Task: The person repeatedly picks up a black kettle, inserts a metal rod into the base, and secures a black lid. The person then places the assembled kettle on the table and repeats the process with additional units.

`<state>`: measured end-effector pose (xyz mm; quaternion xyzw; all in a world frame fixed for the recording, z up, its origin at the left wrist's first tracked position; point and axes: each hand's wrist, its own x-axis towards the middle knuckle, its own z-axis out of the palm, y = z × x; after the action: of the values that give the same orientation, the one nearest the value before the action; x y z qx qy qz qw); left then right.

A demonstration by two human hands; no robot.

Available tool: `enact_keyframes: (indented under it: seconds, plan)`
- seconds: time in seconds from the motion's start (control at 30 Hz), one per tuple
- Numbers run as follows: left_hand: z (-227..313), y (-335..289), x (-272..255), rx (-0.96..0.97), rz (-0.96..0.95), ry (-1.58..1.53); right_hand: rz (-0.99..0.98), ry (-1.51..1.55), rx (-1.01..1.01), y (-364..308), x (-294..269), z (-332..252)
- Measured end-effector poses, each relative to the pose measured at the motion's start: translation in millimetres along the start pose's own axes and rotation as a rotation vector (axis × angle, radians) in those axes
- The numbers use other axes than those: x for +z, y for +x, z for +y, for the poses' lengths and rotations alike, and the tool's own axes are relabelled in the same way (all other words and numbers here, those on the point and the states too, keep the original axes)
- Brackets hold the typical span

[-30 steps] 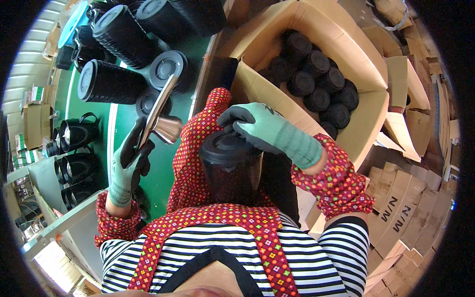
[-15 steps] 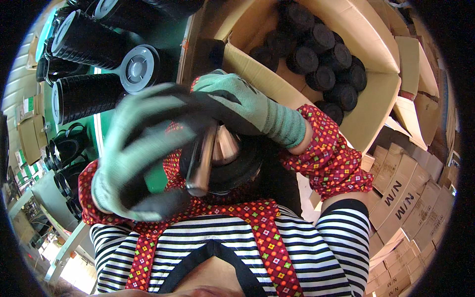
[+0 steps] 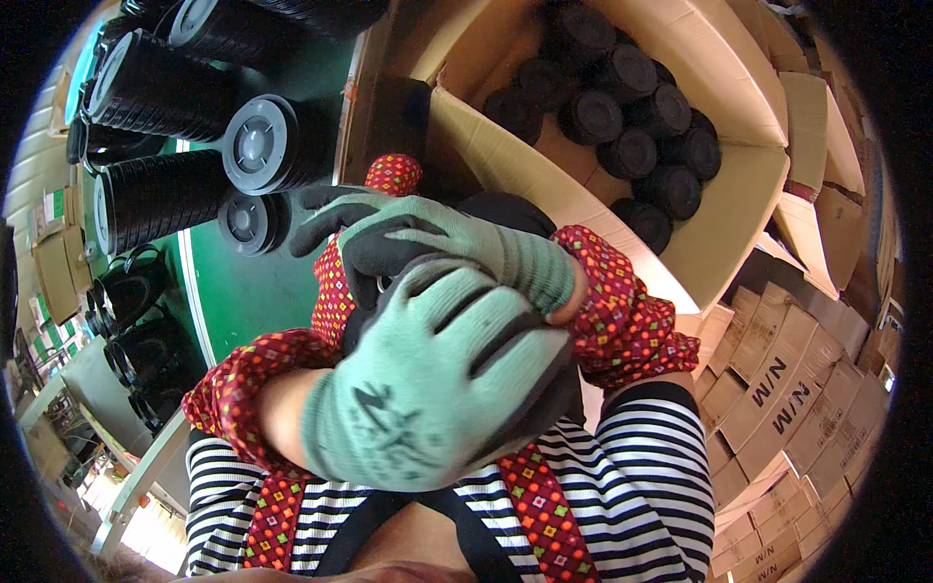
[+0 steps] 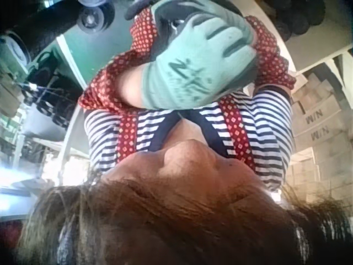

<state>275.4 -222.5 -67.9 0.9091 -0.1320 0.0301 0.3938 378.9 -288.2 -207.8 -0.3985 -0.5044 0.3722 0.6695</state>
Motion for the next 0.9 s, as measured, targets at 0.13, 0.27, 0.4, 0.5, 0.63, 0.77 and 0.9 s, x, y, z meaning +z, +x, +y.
enact_keyframes:
  seconds: [0.13, 0.27, 0.4, 0.5, 0.63, 0.77, 0.9]
  plan:
    - [-34.2, -25.9, -26.6, 0.259, -0.051, -0.219, -0.040, -0.079, 0.029, 15.8, 7.4, -13.4]
    - [-15.7, -14.9, -18.7, 0.111, -0.016, -0.102, -0.041, 0.069, -0.070, 19.8, 13.3, 17.8]
    - [-16.5, -4.8, -5.6, 0.133, -0.049, -0.115, -0.041, -0.055, -0.099, -3.8, 2.0, 21.8]
    - [-43.9, -16.4, -22.3, 0.314, -0.021, -0.413, 0.024, -0.379, -0.113, -13.2, -3.6, 6.6]
    - [-113.1, -55.5, -28.0, 0.447, 0.069, -1.141, -0.119, -0.748, 0.274, -0.8, -20.0, -82.7]
    - [-110.6, -46.1, -76.7, 0.145, -0.090, -0.921, -0.199, -0.883, 0.341, 4.9, -22.1, -83.9]
    - [-42.9, -36.3, -107.3, -0.237, -0.221, -0.002, -0.253, -0.873, 0.346, 15.7, -22.4, -87.8]
